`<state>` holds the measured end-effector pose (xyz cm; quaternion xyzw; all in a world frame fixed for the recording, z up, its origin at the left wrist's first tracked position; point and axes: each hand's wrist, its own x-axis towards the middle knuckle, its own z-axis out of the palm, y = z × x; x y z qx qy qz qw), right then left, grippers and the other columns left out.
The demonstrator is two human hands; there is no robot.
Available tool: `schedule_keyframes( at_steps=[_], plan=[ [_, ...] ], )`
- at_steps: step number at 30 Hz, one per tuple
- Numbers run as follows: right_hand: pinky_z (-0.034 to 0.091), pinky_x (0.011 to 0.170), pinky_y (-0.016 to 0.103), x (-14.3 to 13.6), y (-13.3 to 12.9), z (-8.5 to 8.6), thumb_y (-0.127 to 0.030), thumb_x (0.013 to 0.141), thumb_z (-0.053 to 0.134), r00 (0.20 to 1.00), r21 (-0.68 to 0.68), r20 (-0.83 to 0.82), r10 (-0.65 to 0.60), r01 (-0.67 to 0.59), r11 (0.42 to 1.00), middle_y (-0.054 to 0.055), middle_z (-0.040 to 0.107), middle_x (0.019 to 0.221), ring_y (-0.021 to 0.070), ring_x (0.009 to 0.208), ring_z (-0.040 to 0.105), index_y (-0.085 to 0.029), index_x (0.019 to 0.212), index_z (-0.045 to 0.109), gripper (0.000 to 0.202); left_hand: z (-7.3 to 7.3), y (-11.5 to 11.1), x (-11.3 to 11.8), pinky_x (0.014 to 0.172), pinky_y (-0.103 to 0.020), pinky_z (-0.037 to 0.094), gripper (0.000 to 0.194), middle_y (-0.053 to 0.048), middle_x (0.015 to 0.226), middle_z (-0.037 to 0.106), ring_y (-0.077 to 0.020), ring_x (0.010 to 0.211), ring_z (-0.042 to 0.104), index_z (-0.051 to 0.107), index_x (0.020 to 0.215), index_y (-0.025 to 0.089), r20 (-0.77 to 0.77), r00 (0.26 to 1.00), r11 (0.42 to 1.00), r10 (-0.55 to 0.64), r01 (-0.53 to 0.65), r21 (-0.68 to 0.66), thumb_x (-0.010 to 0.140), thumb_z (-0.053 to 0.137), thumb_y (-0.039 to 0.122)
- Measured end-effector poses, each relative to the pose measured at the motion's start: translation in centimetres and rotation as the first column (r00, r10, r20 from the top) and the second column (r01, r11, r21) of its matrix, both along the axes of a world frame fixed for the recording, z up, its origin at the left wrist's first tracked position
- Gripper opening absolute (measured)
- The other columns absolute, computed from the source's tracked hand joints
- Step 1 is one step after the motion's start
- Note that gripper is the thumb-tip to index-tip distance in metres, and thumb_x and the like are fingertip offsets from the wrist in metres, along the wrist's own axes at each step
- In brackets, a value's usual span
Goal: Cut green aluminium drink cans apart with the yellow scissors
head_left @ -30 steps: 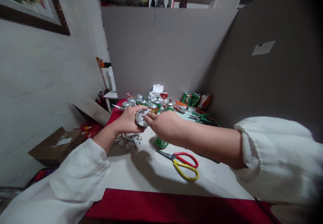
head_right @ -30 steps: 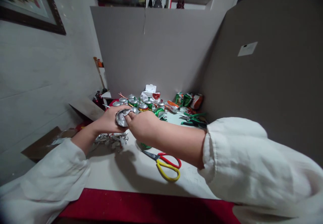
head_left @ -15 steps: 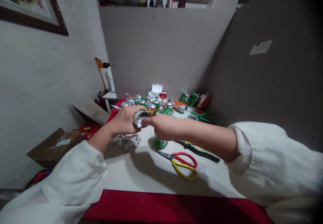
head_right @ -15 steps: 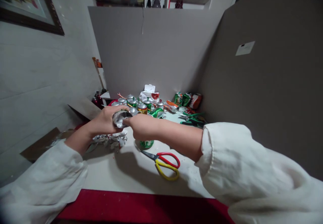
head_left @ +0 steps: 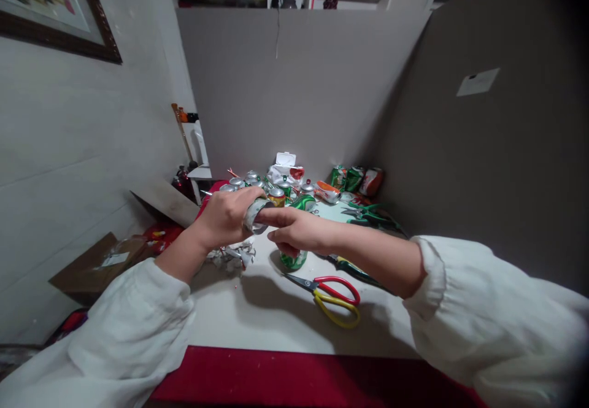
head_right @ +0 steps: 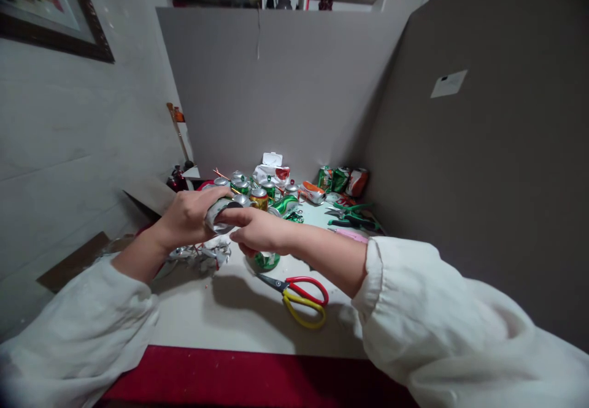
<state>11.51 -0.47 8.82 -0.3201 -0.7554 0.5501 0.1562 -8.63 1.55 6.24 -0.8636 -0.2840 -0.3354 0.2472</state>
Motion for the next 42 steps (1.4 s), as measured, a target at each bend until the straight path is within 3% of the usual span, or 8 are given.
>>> schedule_keyframes(
  at_steps=[4, 9, 18, 22, 26, 33, 37, 42],
  plan=[
    [0.029, 0.039, 0.019, 0.0, 0.5, -0.7, -0.010, 0.091, 0.048, 0.993, 0.035, -0.099, -0.058, 0.062, 0.997, -0.008, 0.045, 0.054, 0.0050, 0.038, 0.036, -0.014, 0.111, 0.068, 0.028, -0.2, -0.1, 0.5, 0.060, -0.033, 0.054, 0.035, -0.014, 0.100, 0.074, -0.0266, 0.080, 0.074, 0.056, 0.110, 0.014, 0.006, 1.000, 0.998, 0.023, -0.023, 0.057, 0.082, 0.060, 0.034],
    [0.027, 0.038, 0.017, -0.2, 0.9, -0.7, -0.012, 0.081, 0.065, 0.986, 0.133, -0.104, -0.131, 0.144, 0.981, -0.009, 0.045, 0.045, 0.0036, 0.037, 0.035, -0.014, 0.080, 0.072, 0.008, -0.6, 0.1, 1.0, 0.061, -0.034, 0.055, 0.035, -0.015, 0.103, 0.074, -0.0271, 0.079, 0.074, 0.055, 0.111, 0.013, 0.017, 1.000, 0.994, 0.002, -0.003, 0.111, 0.083, 0.059, 0.034],
    [0.025, 0.037, 0.021, -0.8, 1.1, -1.1, -0.012, 0.072, 0.069, 0.933, 0.049, -0.241, -0.267, 0.286, 0.957, -0.008, 0.052, 0.046, 0.0038, 0.035, 0.036, -0.016, 0.070, 0.071, 0.005, -0.5, 0.2, 1.0, 0.066, -0.030, 0.056, 0.038, -0.014, 0.105, 0.075, -0.0239, 0.084, 0.074, 0.054, 0.116, 0.016, 0.057, 0.997, 0.995, 0.044, -0.048, 0.087, 0.084, 0.057, 0.037],
    [0.024, 0.040, 0.021, -0.5, 1.3, -0.7, -0.014, 0.065, 0.073, 0.909, -0.072, -0.307, -0.283, 0.274, 0.959, -0.007, 0.052, 0.046, 0.0041, 0.038, 0.035, -0.015, 0.070, 0.070, 0.005, -0.2, 0.2, 0.6, 0.071, -0.032, 0.056, 0.042, -0.013, 0.104, 0.074, -0.0255, 0.086, 0.073, 0.056, 0.114, 0.015, 0.131, 0.991, 1.000, 0.030, -0.030, -0.005, 0.079, 0.063, 0.038],
    [0.025, 0.043, 0.021, 0.4, 1.9, -0.6, -0.021, 0.059, 0.076, 0.819, -0.185, -0.417, -0.394, 0.348, 0.919, -0.008, 0.052, 0.051, 0.0038, 0.041, 0.036, -0.016, 0.071, 0.064, 0.019, 0.5, 0.3, -0.4, 0.079, -0.034, 0.056, 0.054, -0.013, 0.106, 0.073, -0.0265, 0.090, 0.072, 0.058, 0.115, 0.015, 0.253, 0.965, 0.987, 0.069, -0.029, -0.158, 0.066, 0.072, 0.030],
    [0.041, 0.053, 0.021, 4.4, 2.4, -0.2, -0.019, 0.056, 0.078, 0.671, -0.286, -0.498, -0.549, 0.470, 0.835, 0.000, 0.062, 0.070, 0.0110, 0.065, 0.059, -0.016, 0.074, 0.062, 0.024, 0.5, 0.5, -1.0, 0.083, -0.036, 0.056, 0.064, -0.013, 0.110, 0.072, -0.0249, 0.092, 0.071, 0.059, 0.120, 0.014, 0.342, 0.939, 0.939, 0.020, 0.100, -0.330, 0.059, 0.076, 0.023],
    [0.048, 0.060, 0.023, 6.2, 1.9, -0.8, -0.028, 0.064, 0.078, 0.666, -0.314, -0.486, -0.566, 0.471, 0.824, 0.005, 0.067, 0.084, 0.0140, 0.075, 0.063, -0.014, 0.082, 0.067, 0.025, 0.4, 0.6, -1.0, 0.085, -0.038, 0.056, 0.066, -0.015, 0.110, 0.072, -0.0266, 0.096, 0.070, 0.060, 0.119, 0.013, 0.380, 0.925, 0.907, -0.013, 0.171, -0.386, 0.059, 0.081, 0.030],
    [0.050, 0.067, 0.026, 7.1, 1.5, -2.1, -0.023, 0.057, 0.086, 0.682, -0.311, -0.460, -0.568, 0.476, 0.823, 0.001, 0.066, 0.072, 0.0117, 0.068, 0.062, -0.015, 0.067, 0.061, 0.028, 0.9, 0.1, -0.9, 0.083, -0.040, 0.057, 0.066, -0.012, 0.103, 0.073, -0.0274, 0.092, 0.070, 0.063, 0.114, 0.016, 0.358, 0.934, 0.850, -0.006, 0.194, -0.490, 0.054, 0.086, 0.033]
  ],
)
